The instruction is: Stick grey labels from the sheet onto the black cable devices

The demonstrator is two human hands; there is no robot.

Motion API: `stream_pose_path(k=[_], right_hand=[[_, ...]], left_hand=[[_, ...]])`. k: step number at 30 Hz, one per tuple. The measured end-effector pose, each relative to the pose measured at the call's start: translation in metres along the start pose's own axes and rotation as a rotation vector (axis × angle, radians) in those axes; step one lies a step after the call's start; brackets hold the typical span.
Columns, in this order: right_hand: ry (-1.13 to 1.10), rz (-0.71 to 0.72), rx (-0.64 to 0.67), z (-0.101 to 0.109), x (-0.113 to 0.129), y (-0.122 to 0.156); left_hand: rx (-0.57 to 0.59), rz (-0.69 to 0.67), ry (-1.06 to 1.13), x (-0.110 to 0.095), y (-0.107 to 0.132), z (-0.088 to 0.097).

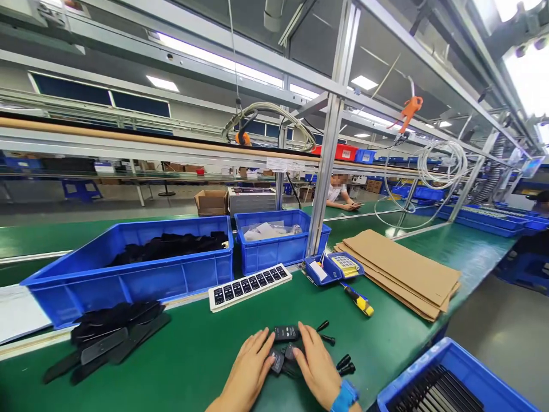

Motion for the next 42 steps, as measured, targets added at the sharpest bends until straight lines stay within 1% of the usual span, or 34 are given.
stream_pose_path(k=[2, 5, 9, 12, 14, 16, 20, 21, 22, 23, 26, 28, 29, 32, 34, 36, 38, 39, 40, 42], right_hand=[[0.079, -0.057, -0.012, 0.008, -0.008, 0.013], [0.151, -0.091, 0.006, 0.012, -0.014, 0.024], [0.052, -0.071, -0.038, 0.013, -0.014, 0.025], [-0.031, -0.032, -0.084, 0.022, -0.012, 0.016], [-0.069, -0.031, -0.106, 0.030, -0.011, 0.009], [-0.106, -0.024, -0.075, 0.033, -0.007, 0.004], [-0.195, 0.112, 0.146, 0.018, 0.020, 0.003], [-0.211, 0.136, 0.174, 0.014, 0.025, 0.003], [-0.216, 0.147, 0.166, 0.013, 0.029, 0.000], [-0.203, 0.143, 0.131, 0.013, 0.030, -0.003], [-0.070, 0.068, 0.016, 0.013, 0.024, -0.017], [-0.002, 0.035, 0.013, 0.010, 0.019, -0.022], [-0.008, 0.037, 0.028, 0.008, 0.020, -0.022], [-0.157, 0.103, 0.066, 0.008, 0.029, -0.012], [-0.267, 0.154, 0.085, 0.012, 0.036, 0.000], [-0.320, 0.173, 0.048, 0.022, 0.037, 0.011], [-0.329, 0.127, -0.022, 0.030, 0.026, 0.021], [-0.320, 0.097, -0.020, 0.030, 0.019, 0.026], [-0.305, 0.074, 0.021, 0.024, 0.012, 0.030], [-0.289, 0.057, 0.126, 0.006, 0.002, 0.037]], left_hand=[[0.020, 0.026, 0.019, -0.004, 0.000, 0.004], [0.035, 0.058, 0.154, -0.011, 0.001, 0.011], [0.055, 0.050, 0.375, -0.015, 0.001, 0.015], [0.058, 0.024, 0.444, -0.015, 0.001, 0.014], [0.065, 0.004, 0.451, -0.016, 0.001, 0.013], [0.072, -0.016, 0.454, -0.017, 0.001, 0.012], [0.080, -0.073, 0.375, -0.020, 0.001, 0.011], [0.092, -0.086, 0.341, -0.021, 0.001, 0.011], [0.105, -0.092, 0.311, -0.021, 0.000, 0.010], [0.117, -0.090, 0.292, -0.020, 0.000, 0.008], [0.142, -0.054, 0.274, -0.015, 0.001, 0.003], [0.158, -0.030, 0.278, -0.012, 0.002, -0.001], [0.169, -0.026, 0.284, -0.011, 0.003, -0.003], [0.202, -0.053, 0.298, -0.014, 0.006, -0.004], [0.225, -0.085, 0.286, -0.019, 0.006, 0.000], [0.228, -0.094, 0.277, -0.024, 0.006, 0.007], [0.220, -0.090, 0.303, -0.026, 0.006, 0.010], [0.208, -0.084, 0.329, -0.027, 0.006, 0.010], [0.189, -0.079, 0.361, -0.027, 0.006, 0.009], [0.133, -0.068, 0.432, -0.025, 0.007, 0.005]])
Point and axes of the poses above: each hand's wrist, its own y-axis away from the middle knuckle, its own z-axis out of the back of the hand, x = y × z, the point moved 8 cm from there along -y, towards the middle knuckle, and after that the axes turned 9 degrees about -z, right-handed, at the moved point
